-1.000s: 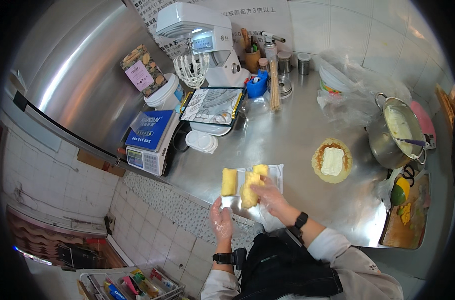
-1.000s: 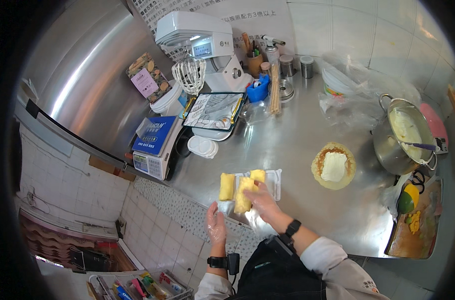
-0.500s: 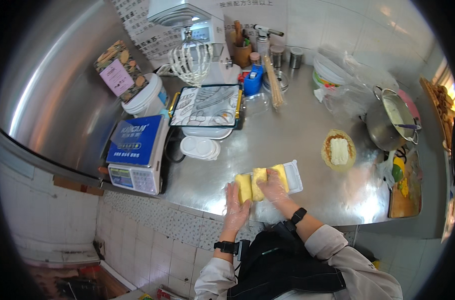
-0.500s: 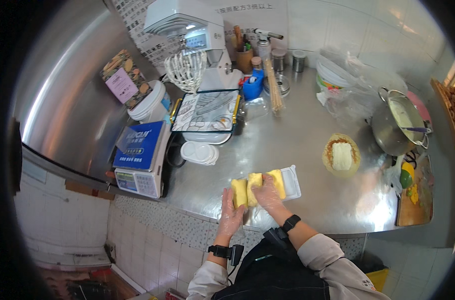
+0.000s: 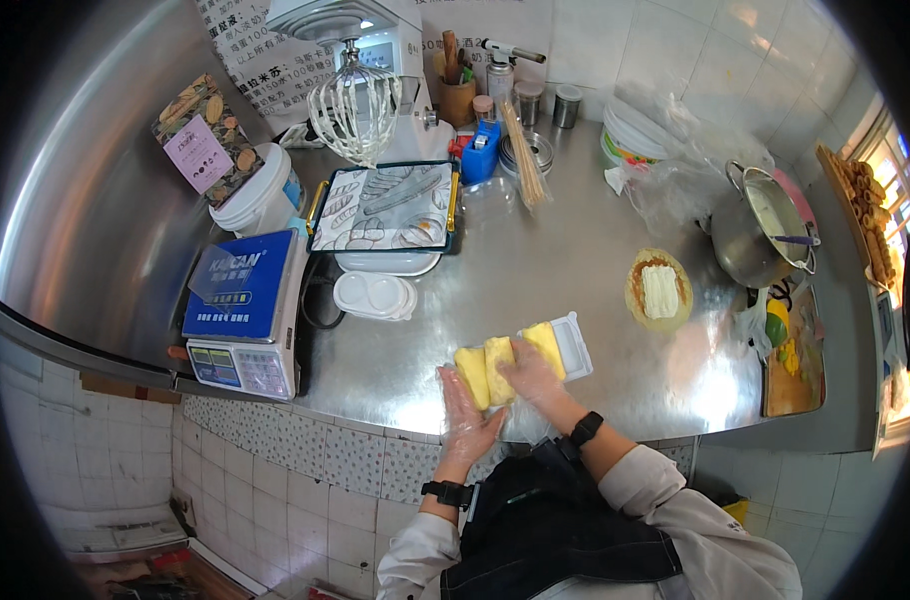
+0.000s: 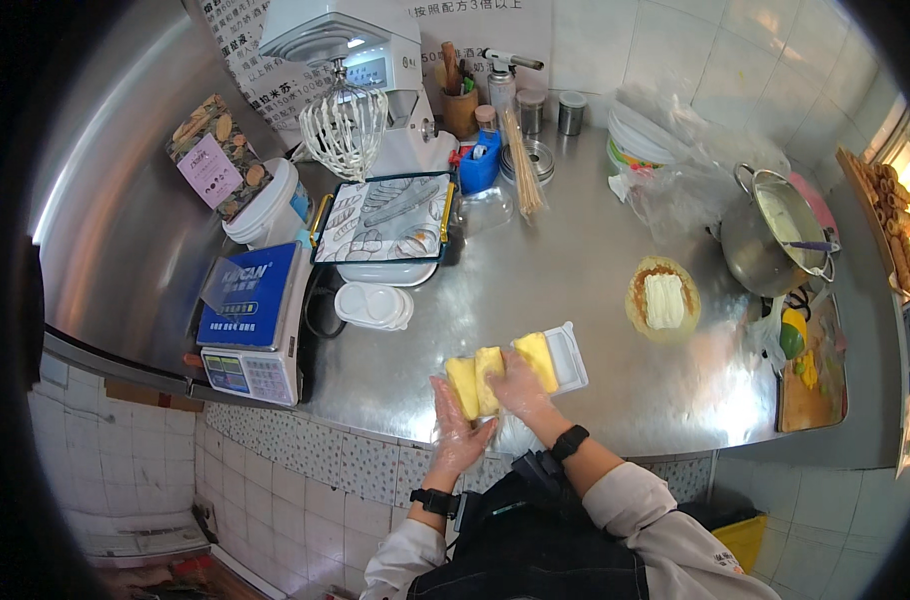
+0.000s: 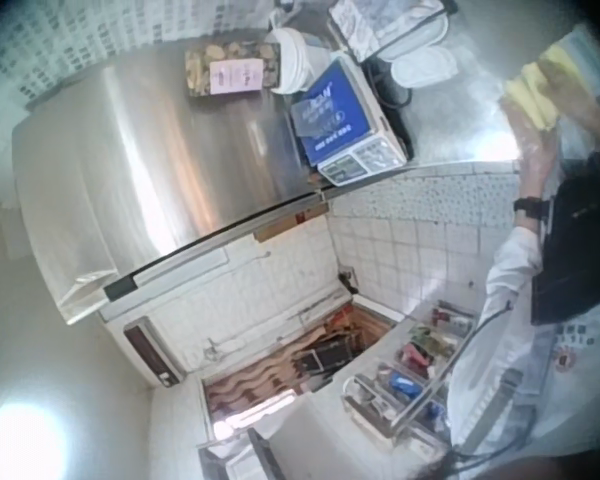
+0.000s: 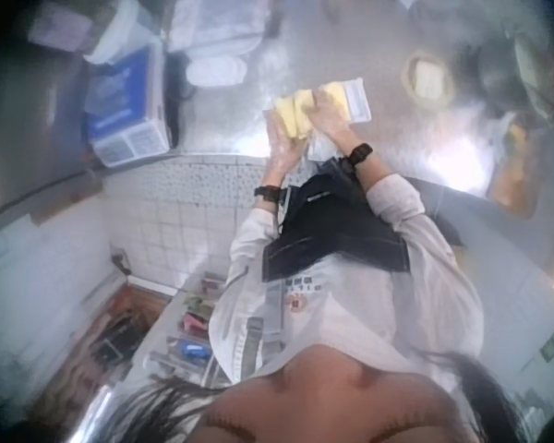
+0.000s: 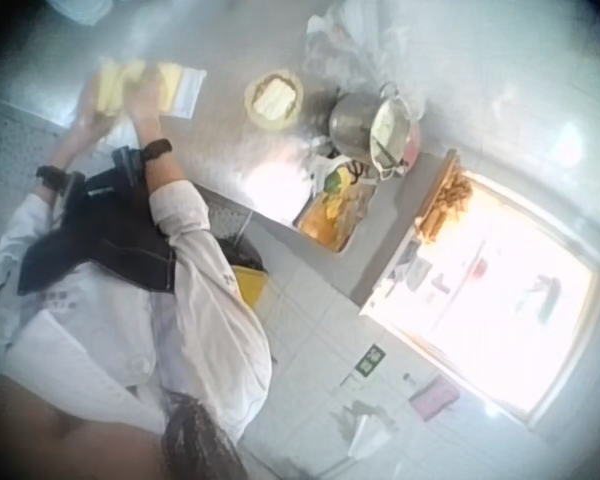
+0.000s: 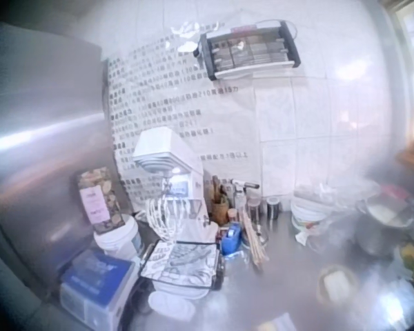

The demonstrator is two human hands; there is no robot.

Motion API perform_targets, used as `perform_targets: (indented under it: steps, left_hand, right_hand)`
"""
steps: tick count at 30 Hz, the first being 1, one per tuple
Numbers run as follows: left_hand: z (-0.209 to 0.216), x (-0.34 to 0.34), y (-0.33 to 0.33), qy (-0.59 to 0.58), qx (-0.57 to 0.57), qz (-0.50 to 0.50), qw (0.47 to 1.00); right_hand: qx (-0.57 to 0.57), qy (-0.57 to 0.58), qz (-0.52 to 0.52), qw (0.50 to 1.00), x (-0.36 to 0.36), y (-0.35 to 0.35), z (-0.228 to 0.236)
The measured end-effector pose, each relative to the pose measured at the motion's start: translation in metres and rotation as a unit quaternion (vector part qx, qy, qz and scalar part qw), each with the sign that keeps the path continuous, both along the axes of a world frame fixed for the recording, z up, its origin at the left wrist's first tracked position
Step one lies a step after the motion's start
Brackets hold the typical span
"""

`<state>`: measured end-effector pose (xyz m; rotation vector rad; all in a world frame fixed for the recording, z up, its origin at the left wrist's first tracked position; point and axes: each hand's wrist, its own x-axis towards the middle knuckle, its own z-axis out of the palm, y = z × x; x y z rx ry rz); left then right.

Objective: The person prepares crepes by chopping fruit, spreading cream, and rolling the crepes. They add chocolate sprinkles to one crepe and roll it into a cylinder, then place it on a tray.

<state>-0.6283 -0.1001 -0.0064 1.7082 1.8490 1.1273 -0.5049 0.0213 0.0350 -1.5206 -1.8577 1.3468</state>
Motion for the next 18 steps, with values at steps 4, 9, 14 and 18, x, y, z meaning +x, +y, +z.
perform_targets:
  steps: [4, 9, 14, 18]
  left_hand:
    - [0.006, 0.001, 0.001, 0.023, 0.014, 0.006, 1.0]
    - [0.013, -0.008, 0.011, 0.08, 0.06, -0.015, 0.995]
    - [0.017, -0.006, 0.017, 0.086, 0.012, -0.039, 0.995]
    - [0.02, -0.002, 0.013, 0.079, -0.012, -0.046, 0.996]
  right_hand:
    - [-0.076, 0.048, 0.005, 0.996, 0.004, 0.005, -0.002]
    - [-0.014, -0.038, 0.007, 0.999, -0.002, -0.004, 0.022]
    - [-0.041, -0.176, 0.1, 0.978, -0.004, 0.0, 0.054]
    - [0.044, -0.217, 0.092, 0.971, -0.008, -0.007, 0.059]
